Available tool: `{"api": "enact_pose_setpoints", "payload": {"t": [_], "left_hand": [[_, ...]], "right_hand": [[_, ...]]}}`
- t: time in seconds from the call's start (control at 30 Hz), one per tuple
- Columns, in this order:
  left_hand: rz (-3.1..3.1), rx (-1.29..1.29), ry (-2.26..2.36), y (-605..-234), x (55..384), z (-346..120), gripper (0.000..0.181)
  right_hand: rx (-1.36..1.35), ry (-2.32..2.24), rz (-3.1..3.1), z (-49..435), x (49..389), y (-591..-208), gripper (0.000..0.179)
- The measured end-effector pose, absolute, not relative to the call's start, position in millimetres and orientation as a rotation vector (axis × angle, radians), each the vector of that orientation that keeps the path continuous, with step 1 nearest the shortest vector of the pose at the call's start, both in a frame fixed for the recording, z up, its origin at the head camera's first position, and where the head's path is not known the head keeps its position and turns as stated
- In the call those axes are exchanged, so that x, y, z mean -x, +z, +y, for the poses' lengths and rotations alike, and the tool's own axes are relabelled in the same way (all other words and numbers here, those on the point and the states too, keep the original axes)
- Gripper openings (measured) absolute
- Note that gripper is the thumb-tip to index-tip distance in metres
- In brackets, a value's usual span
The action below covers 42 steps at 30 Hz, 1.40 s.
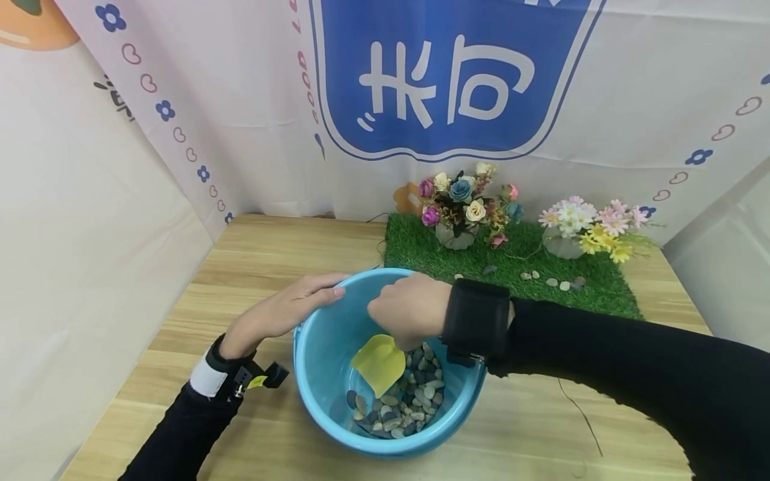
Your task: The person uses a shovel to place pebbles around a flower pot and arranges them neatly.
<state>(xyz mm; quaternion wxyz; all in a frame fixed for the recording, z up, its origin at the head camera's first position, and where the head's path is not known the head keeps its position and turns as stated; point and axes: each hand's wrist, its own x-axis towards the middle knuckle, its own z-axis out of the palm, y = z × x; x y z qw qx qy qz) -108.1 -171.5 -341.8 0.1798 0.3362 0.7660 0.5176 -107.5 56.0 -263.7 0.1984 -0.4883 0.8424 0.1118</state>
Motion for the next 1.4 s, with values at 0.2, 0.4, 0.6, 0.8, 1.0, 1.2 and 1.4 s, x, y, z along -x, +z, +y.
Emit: {"api": "enact_pose_setpoints", "payload": {"t": [0.2,0.4,0.6,0.8,1.0,1.2,1.4], "left_hand": [[2.158,-0.948,1.472,-342,108,-172,0.036],[2.150,-0.947,1.472,-341,107,-172,0.036],[2.172,-0.949,1.456,-342,108,-172,0.037],[2.191,-0.941,1.447,-343,108,-172,0.037],[2.181,-0.947,1.455,-342,108,-172,0.037],[2.182,-0.954,1.458,-341,108,-173,0.037],[2.179,-0.949,1.463,-342,108,-172,0.037]], "right_hand": [[1.318,0.352,2.302,45,110,-266,0.006],[1.296,0.384,2.281,37,111,-269,0.006],[1.264,0.420,2.239,31,112,-273,0.007],[1.172,0.421,2.164,27,117,-287,0.006],[1.160,0.328,2.052,30,130,-316,0.018],[1.220,0.233,2.000,36,145,-346,0.009],[1.260,0.146,1.912,37,147,-331,0.026]]}}
